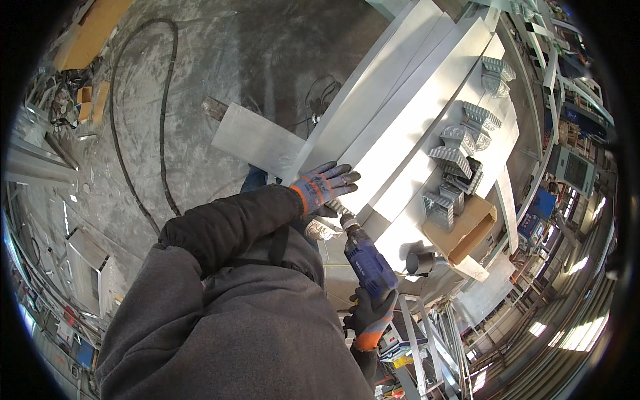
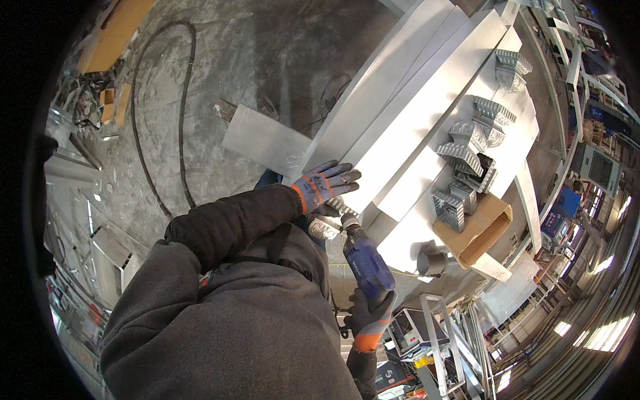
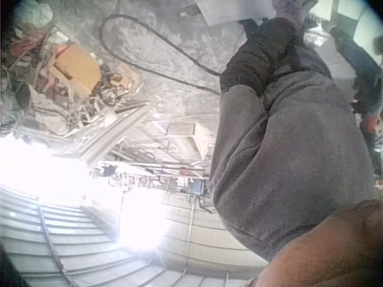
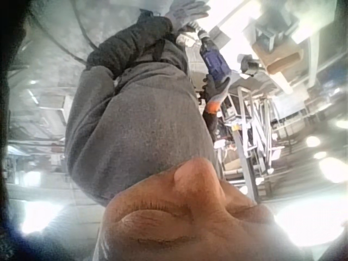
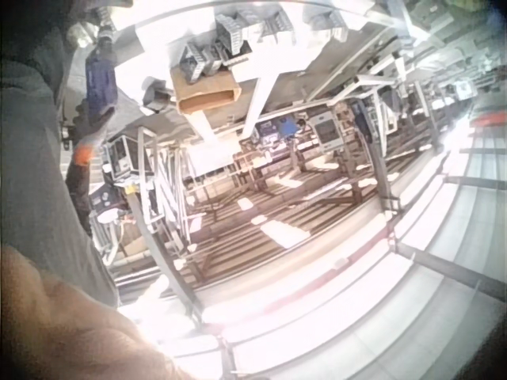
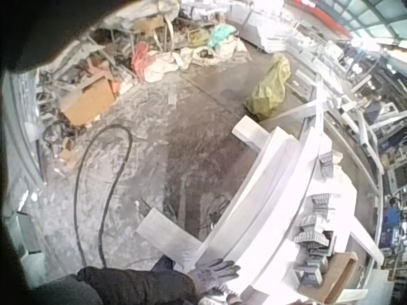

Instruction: The person uses a corded drill to fasten metal brackets onto white metal beams on a workbench. They repeatedly position brackets, drill screws, and reposition the beams to continue assembly.

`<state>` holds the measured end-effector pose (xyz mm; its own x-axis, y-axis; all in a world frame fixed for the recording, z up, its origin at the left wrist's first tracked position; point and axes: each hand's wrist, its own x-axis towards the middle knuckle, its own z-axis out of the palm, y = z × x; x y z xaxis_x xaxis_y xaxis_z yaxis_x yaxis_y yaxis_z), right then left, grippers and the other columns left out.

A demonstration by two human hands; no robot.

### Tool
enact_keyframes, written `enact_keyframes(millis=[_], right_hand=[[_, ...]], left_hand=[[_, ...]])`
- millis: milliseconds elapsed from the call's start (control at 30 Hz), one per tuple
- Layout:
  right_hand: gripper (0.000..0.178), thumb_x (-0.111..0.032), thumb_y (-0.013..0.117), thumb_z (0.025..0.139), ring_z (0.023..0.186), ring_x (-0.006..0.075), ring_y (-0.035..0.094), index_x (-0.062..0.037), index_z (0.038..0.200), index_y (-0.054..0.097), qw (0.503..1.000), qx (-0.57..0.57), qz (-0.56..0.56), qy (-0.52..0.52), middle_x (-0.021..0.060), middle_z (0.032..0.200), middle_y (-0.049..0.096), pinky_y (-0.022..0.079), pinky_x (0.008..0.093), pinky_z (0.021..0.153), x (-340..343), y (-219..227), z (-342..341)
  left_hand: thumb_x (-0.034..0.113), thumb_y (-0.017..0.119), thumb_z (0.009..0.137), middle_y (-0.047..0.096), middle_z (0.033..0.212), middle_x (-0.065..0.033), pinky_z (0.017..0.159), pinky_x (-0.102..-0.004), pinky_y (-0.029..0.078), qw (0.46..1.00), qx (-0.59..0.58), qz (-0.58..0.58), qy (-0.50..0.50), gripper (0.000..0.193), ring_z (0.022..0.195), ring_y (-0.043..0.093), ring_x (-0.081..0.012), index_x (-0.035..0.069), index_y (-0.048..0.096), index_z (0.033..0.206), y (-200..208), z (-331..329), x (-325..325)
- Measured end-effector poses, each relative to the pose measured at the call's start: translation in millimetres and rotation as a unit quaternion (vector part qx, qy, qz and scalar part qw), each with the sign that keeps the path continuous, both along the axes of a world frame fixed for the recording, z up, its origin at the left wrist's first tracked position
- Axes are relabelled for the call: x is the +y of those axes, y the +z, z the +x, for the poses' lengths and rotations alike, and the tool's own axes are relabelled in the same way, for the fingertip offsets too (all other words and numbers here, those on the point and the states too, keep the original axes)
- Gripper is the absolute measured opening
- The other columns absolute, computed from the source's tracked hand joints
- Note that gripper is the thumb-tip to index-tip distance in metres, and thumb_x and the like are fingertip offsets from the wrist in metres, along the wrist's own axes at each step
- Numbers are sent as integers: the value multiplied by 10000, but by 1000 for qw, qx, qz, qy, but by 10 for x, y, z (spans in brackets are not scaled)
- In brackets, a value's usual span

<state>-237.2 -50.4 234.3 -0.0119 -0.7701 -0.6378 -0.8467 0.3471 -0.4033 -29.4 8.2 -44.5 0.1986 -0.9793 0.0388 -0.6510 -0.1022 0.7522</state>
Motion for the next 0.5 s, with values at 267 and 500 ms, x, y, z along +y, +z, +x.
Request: enact_keyframes(millis=[267,500], right_hand=[[469,-91,752,893,631,174,657,-25,1241,446,995,-20,-49,84,123,830,707,480,309,484,9,-20,-53],[459,-76,742,895,636,178,665,-25,1240,445,997,-64,-24,28,116,828,695,487,299,481,13,6,18]], left_hand=[[631,760,790,284,1693,-52,1286,-486,221,1000,-12,-2,4,924,1558,264,-301,210,443,1549,-17,-28,5],[623,725,830,277,1694,-58,1298,-481,188,999,-39,27,-2,901,1565,246,-300,207,415,1567,86,-19,5]])
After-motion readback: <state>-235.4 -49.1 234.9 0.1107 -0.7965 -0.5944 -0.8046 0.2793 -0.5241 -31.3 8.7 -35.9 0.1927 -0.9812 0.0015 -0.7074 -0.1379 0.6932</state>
